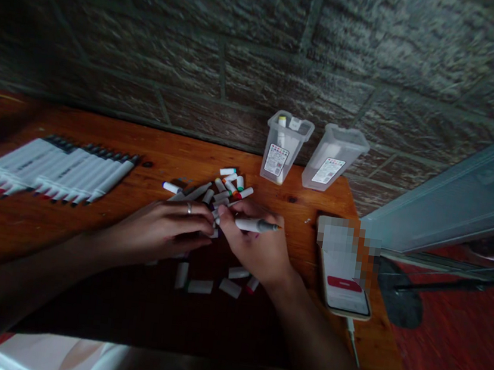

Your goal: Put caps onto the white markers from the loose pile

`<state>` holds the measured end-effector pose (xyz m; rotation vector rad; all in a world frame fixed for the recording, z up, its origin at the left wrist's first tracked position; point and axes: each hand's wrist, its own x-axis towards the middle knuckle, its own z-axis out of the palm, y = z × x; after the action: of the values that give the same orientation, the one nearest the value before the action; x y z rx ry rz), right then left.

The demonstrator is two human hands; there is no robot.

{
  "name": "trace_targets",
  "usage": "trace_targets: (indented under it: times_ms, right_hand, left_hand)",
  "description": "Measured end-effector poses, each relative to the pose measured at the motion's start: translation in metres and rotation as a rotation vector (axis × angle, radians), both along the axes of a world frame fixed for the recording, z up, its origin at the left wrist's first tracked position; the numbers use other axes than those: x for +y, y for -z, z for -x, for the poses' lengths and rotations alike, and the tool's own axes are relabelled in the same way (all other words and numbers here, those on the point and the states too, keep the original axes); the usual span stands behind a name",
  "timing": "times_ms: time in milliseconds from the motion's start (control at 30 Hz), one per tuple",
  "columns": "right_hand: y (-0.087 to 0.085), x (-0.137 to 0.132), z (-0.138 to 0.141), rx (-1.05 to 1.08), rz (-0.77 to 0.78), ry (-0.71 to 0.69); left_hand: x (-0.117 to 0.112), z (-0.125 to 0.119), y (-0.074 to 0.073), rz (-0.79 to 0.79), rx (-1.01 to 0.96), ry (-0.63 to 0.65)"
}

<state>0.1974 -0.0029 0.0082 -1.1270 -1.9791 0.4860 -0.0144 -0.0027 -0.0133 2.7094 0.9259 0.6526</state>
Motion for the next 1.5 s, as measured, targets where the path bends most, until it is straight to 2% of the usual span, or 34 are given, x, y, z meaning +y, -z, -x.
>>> trace_targets:
  times_ms: [333,533,833,1033,1500]
  right_hand:
    - [0.002,0.001,0.0,-0.067,0.034,-0.05]
    - [0.004,0.002,0.001,-0.1,0.037,-0.079]
    - [0.007,0.002,-0.002,-0.151,0.087,-0.143]
    - [0.006,0.002,-0.002,-0.162,0.133,-0.143]
    - [0.005,0.003,-0.002,-0.147,0.089,-0.092]
  left_hand:
    - [-0.002,0.002,0.0,0.015,0.068,-0.018]
    - [-0.004,0.003,-0.004,-0.029,0.084,-0.022]
    - [-0.007,0.005,-0.003,-0.094,0.109,-0.037]
    - [-0.008,0.005,-0.006,-0.068,0.132,-0.055]
    - [-0.008,0.003,-0.008,-0.063,0.136,-0.055]
